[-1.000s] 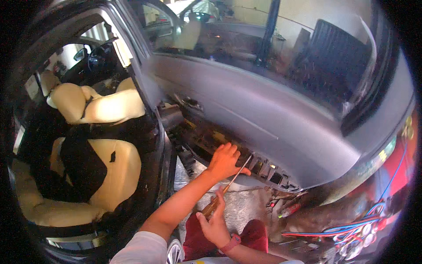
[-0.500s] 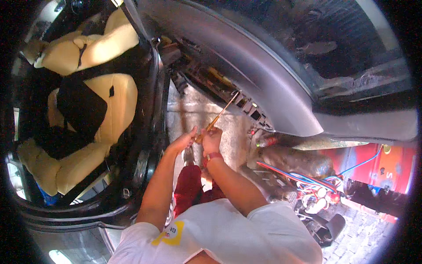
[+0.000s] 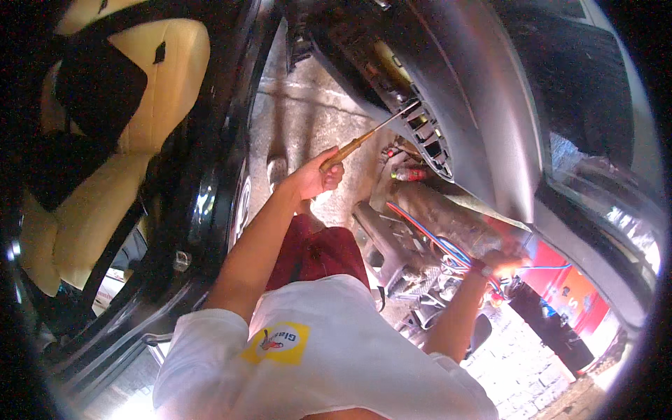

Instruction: The person walks through a garage and enters a black car. Using a screwdriver, they pry and remove a dashboard panel near the glove compartment.

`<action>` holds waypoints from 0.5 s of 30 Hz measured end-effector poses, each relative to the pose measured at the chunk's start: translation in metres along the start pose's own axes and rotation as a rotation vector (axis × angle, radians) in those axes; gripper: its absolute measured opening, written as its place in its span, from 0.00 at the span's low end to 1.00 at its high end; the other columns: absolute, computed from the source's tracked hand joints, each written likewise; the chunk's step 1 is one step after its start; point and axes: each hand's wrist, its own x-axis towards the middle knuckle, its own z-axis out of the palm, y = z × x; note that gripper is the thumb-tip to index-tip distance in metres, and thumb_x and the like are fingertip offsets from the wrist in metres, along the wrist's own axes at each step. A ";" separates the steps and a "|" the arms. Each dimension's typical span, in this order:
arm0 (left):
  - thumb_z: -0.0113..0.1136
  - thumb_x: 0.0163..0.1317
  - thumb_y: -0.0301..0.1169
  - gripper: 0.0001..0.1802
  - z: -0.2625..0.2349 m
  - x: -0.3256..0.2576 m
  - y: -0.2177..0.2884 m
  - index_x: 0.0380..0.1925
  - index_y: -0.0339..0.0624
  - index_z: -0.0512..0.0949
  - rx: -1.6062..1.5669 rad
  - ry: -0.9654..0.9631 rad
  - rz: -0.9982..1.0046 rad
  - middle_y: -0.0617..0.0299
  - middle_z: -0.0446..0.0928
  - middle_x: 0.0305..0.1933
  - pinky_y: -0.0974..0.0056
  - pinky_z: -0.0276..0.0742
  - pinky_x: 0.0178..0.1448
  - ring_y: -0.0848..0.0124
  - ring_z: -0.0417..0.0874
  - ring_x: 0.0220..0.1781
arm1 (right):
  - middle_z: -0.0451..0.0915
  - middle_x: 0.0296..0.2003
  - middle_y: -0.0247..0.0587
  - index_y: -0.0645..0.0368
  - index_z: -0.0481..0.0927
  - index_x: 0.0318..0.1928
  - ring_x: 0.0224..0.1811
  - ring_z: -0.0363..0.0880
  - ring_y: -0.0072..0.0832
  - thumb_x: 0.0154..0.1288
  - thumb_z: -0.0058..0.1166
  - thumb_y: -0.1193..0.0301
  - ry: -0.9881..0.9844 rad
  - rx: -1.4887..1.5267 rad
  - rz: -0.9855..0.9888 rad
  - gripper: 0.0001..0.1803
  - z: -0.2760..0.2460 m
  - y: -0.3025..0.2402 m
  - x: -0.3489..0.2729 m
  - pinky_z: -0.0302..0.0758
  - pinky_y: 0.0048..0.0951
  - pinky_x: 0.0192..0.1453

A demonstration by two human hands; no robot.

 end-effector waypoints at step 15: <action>0.58 0.72 0.52 0.21 0.009 0.005 0.001 0.32 0.47 0.79 0.784 0.440 0.426 0.69 0.73 0.28 0.69 0.65 0.35 0.77 0.70 0.30 | 0.59 0.78 0.42 0.51 0.60 0.78 0.79 0.57 0.46 0.75 0.44 0.44 0.722 -3.032 0.132 0.39 -0.176 0.055 0.197 0.48 0.57 0.81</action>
